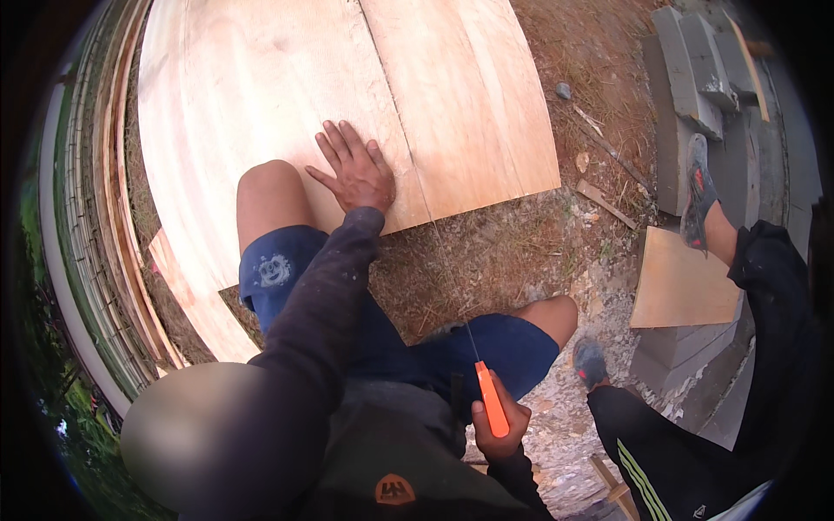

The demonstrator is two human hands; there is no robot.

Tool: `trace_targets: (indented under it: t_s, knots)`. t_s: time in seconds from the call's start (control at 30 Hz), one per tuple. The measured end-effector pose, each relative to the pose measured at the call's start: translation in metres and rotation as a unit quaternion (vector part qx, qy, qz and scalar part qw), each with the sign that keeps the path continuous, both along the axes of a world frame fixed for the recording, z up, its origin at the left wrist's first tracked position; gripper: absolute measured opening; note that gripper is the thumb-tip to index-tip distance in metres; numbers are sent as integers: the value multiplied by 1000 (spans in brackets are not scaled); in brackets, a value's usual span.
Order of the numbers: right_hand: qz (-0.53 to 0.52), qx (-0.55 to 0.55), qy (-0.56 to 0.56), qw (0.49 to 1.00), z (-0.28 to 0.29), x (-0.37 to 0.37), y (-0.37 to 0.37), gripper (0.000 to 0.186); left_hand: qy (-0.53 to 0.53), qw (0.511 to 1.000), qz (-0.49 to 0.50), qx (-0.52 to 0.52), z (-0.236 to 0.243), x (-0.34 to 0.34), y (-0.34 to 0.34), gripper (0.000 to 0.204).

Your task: The person uses a hand saw to cut a large sheet of plywood along a straight line. The person holds the saw with the right hand and stabilizes the sheet with the left hand, moving the saw back and forth to advance the cut. The cut is completed and the separated piece is moved aside.

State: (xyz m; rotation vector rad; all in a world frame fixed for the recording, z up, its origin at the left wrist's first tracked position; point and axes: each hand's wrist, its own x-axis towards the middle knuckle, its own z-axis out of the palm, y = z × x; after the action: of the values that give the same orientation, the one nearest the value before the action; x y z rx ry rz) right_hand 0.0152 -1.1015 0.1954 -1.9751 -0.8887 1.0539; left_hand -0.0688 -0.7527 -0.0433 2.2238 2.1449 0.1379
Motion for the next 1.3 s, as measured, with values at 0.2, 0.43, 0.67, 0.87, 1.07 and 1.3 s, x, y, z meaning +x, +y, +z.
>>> trace_targets:
  t_s: [0.2,0.43,0.67,0.87,1.07,1.3]
  knots:
    - [-8,9,27,1000,-8,-2,9,54,-33,999,-4,10,-1,3,1,63]
    - [-26,54,-6,998,-18,-6,1,52,-35,999,-1,15,0,3,4,63]
    - [-60,25,34,997,-53,-7,56,48,-26,1000,1,-13,3,3,0,62]
    - [-72,34,-14,997,-26,-16,29,46,-46,999,-6,15,0,-1,1,63]
    - [-85,3,12,996,-75,-3,175,37,-57,998,-13,10,-3,3,2,62]
    - [-37,16,-43,998,-5,-21,44,43,-49,998,-7,24,-1,-3,1,62]
